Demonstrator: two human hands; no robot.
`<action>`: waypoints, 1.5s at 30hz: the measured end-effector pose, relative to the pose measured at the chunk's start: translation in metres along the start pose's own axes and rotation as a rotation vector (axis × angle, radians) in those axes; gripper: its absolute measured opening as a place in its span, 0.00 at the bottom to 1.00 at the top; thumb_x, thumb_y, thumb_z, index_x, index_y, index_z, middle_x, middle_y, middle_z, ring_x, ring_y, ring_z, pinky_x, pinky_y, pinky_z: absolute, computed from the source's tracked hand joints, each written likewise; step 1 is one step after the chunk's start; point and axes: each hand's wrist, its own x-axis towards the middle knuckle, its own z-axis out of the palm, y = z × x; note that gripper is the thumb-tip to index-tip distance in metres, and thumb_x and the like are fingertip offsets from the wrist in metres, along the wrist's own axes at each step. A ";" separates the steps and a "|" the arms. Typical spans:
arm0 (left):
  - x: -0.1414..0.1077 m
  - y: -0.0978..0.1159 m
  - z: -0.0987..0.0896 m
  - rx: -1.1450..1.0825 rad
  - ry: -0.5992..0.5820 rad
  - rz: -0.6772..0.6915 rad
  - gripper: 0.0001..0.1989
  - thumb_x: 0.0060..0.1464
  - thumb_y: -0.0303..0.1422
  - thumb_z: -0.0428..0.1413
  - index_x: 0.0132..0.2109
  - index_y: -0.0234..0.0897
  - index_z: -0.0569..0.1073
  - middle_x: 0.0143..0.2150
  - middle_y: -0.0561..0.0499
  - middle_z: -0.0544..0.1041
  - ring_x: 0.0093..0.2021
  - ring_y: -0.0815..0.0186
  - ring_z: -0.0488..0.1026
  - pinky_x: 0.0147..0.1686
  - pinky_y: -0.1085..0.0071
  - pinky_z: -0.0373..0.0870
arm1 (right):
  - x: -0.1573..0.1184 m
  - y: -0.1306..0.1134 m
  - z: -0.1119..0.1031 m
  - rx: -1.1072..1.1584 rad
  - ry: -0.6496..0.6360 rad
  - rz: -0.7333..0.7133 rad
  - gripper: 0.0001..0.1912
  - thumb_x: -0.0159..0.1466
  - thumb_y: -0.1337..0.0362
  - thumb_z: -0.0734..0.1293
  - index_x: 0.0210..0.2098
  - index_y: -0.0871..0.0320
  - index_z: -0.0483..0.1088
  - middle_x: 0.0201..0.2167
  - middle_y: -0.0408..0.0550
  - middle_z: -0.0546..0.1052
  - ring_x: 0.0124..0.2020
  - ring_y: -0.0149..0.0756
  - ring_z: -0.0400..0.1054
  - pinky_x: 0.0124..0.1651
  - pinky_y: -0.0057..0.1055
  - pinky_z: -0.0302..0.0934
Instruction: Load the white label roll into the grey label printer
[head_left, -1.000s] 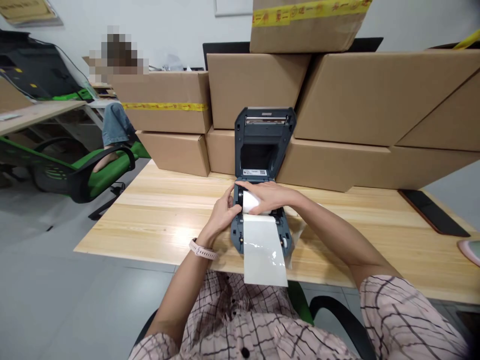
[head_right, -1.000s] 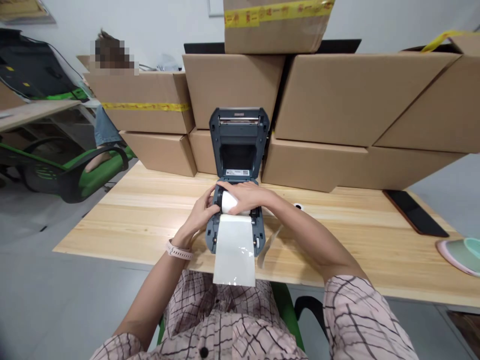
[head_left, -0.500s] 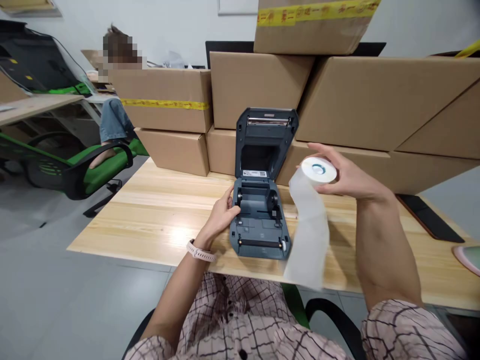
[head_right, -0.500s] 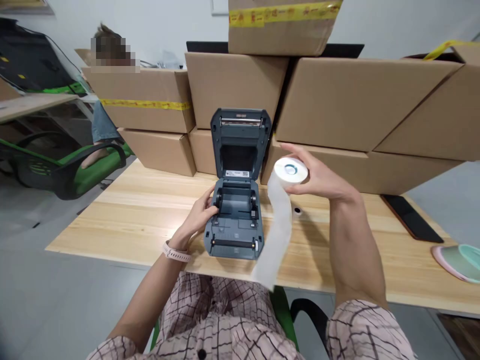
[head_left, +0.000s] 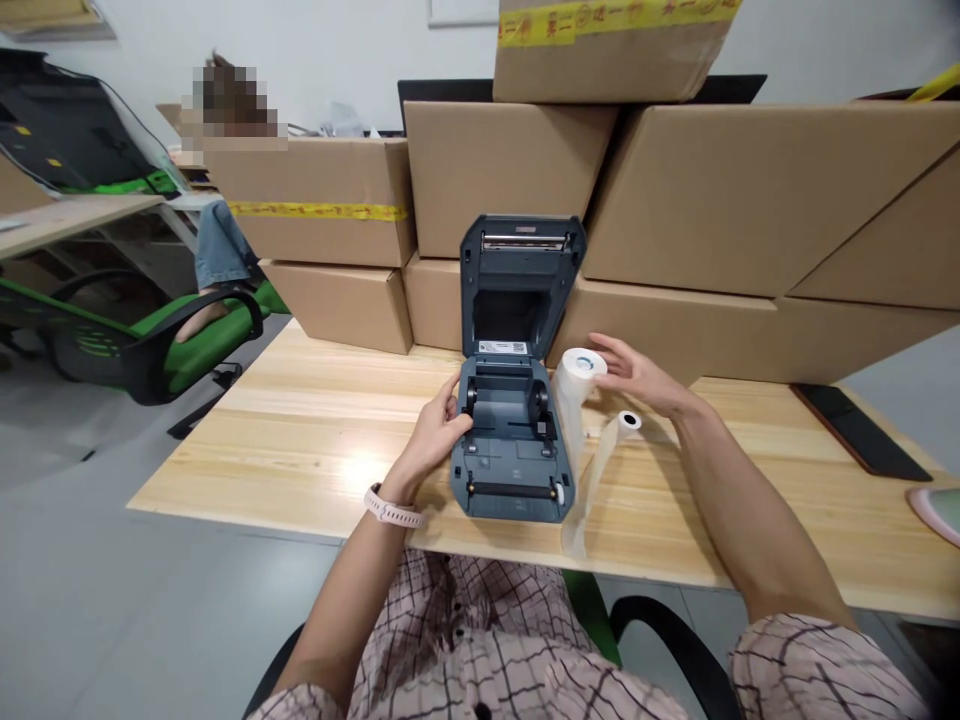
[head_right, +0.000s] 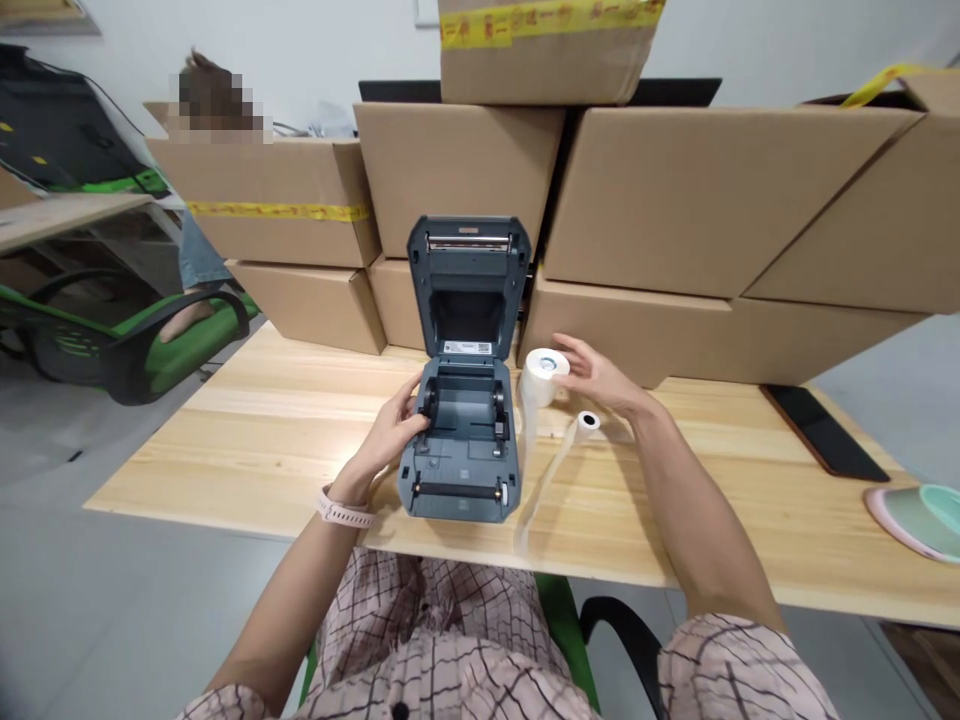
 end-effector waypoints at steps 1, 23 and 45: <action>0.000 0.000 0.000 -0.005 0.001 0.001 0.43 0.47 0.26 0.56 0.72 0.35 0.63 0.42 0.49 0.80 0.40 0.61 0.75 0.43 0.67 0.72 | -0.011 0.002 -0.006 0.070 0.025 0.030 0.43 0.59 0.51 0.76 0.70 0.45 0.59 0.68 0.56 0.70 0.69 0.53 0.64 0.70 0.56 0.60; 0.001 -0.004 0.000 0.078 0.012 0.010 0.43 0.49 0.28 0.55 0.73 0.35 0.61 0.30 0.55 0.71 0.30 0.67 0.64 0.33 0.72 0.64 | -0.038 -0.109 0.122 -0.743 -0.268 -0.496 0.22 0.74 0.56 0.60 0.64 0.56 0.68 0.53 0.56 0.80 0.50 0.51 0.71 0.53 0.49 0.68; -0.004 0.007 0.000 0.104 0.045 -0.024 0.43 0.51 0.38 0.64 0.72 0.35 0.63 0.26 0.60 0.61 0.28 0.68 0.59 0.32 0.72 0.56 | -0.127 -0.091 0.159 -0.718 -0.013 -0.716 0.13 0.72 0.71 0.65 0.54 0.60 0.75 0.55 0.55 0.81 0.54 0.45 0.75 0.54 0.46 0.74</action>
